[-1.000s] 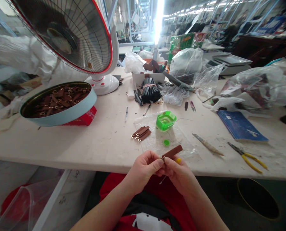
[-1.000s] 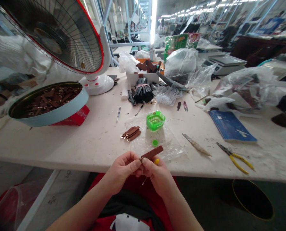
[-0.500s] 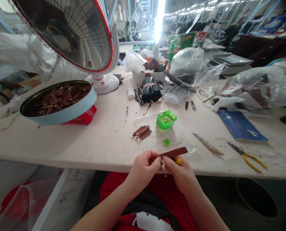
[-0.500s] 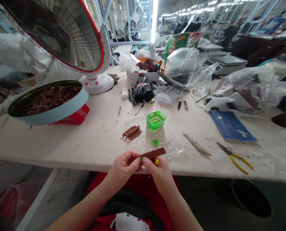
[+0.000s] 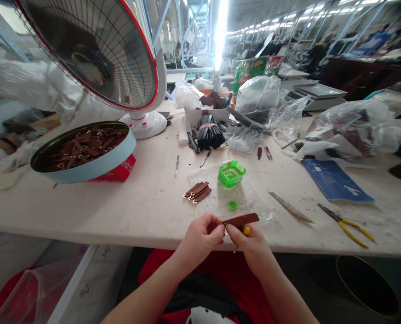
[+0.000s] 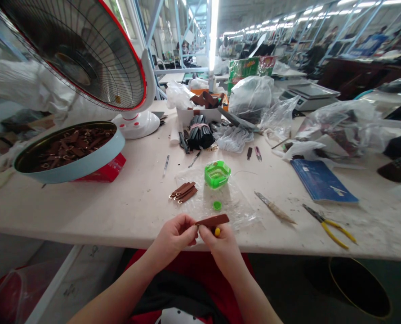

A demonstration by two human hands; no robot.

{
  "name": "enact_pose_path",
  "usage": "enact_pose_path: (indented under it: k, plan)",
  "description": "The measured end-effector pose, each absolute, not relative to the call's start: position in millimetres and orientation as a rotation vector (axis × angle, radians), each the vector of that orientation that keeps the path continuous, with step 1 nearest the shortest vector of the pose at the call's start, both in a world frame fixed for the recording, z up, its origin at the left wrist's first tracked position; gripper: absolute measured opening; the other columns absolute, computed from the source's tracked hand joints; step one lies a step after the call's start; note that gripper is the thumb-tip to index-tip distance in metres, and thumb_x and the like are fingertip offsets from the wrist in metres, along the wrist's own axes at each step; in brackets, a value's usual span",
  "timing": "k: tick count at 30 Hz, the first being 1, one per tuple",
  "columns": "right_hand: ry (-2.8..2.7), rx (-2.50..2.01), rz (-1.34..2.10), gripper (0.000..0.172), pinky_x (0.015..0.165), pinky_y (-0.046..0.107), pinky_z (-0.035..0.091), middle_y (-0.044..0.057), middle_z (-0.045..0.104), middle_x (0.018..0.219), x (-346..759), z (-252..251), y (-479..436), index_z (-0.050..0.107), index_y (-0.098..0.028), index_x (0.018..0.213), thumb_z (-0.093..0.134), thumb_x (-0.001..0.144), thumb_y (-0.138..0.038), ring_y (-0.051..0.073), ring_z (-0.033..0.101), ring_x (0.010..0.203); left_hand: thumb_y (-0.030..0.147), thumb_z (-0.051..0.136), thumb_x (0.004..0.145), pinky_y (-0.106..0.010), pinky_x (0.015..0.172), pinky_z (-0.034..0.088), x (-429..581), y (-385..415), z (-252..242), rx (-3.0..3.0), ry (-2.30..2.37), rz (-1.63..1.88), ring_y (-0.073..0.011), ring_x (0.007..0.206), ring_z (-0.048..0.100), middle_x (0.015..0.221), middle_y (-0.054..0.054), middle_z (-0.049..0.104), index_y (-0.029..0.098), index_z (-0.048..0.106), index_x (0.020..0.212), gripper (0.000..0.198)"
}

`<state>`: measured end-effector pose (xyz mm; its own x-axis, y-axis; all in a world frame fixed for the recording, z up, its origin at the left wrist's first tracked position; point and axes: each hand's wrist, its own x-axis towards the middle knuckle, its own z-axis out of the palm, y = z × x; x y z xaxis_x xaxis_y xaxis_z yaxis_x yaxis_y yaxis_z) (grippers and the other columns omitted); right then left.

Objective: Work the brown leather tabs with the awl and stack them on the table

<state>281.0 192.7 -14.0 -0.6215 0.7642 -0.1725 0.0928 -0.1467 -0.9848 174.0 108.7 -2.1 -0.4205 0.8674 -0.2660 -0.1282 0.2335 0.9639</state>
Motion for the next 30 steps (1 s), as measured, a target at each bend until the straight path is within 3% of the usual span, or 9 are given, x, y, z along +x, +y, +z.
enact_pose_path:
  k: [5,9,13,15,19,30]
  plan:
    - [-1.727,-0.948,1.894,0.027,0.046,0.023,0.03,-0.002,0.046,0.055,281.6,-18.7,202.2,0.056,-0.014,0.064,0.063,0.068,-0.04,0.01,0.038,0.051,0.034,0.056,0.074,-0.021,0.054,0.04,169.0,113.8,-4.9,0.701,1.529,1.288,-0.0083,0.054,0.051,0.062,0.003,0.054,0.015,0.052,0.074,0.02]
    - [-1.636,-0.859,1.895,0.031,0.045,0.022,0.029,-0.005,0.039,0.054,281.7,-28.8,215.5,0.056,-0.016,0.079,0.056,0.077,-0.046,0.009,0.034,0.049,0.028,0.052,0.072,-0.021,0.052,0.039,166.5,118.7,-7.7,0.656,1.584,1.329,-0.008,0.05,0.048,0.057,0.004,0.052,0.016,0.049,0.069,0.013]
    - [-1.562,-0.864,1.558,0.034,0.059,0.025,0.038,-0.001,0.052,0.066,285.3,-36.9,237.4,0.057,-0.017,0.09,0.043,0.086,-0.048,0.012,0.047,0.063,0.027,0.051,0.069,-0.021,0.053,0.039,163.3,123.1,-7.5,0.562,1.579,1.364,-0.0079,0.05,0.048,0.056,0.003,0.052,0.016,0.048,0.068,0.011]
    - [-1.577,-0.914,1.363,0.039,0.064,0.027,0.039,0.002,0.055,0.07,286.2,-39.0,248.8,0.059,-0.017,0.089,0.039,0.088,-0.049,0.014,0.051,0.067,0.026,0.051,0.069,-0.021,0.053,0.038,160.7,125.7,-8.8,0.537,1.577,1.372,-0.0077,0.05,0.048,0.057,0.004,0.052,0.016,0.047,0.067,0.011]
    - [-1.596,-0.958,1.171,0.041,0.058,0.027,0.039,0.001,0.054,0.064,279.5,-45.1,265.4,0.057,-0.016,0.083,0.036,0.088,-0.05,0.014,0.051,0.059,0.028,0.051,0.07,-0.02,0.052,0.037,155.0,131.6,-15.3,0.494,1.568,1.385,-0.0065,0.049,0.046,0.057,0.004,0.051,0.016,0.045,0.066,0.015]
    - [-1.685,-0.942,1.121,0.038,0.059,0.028,0.039,0.0,0.052,0.062,263.2,-68.9,279.5,0.055,-0.016,0.079,0.037,0.089,-0.048,0.013,0.05,0.06,0.028,0.052,0.069,-0.019,0.049,0.037,149.3,138.2,-23.4,0.367,1.574,1.419,-0.0055,0.048,0.045,0.056,0.005,0.051,0.016,0.045,0.066,0.015]
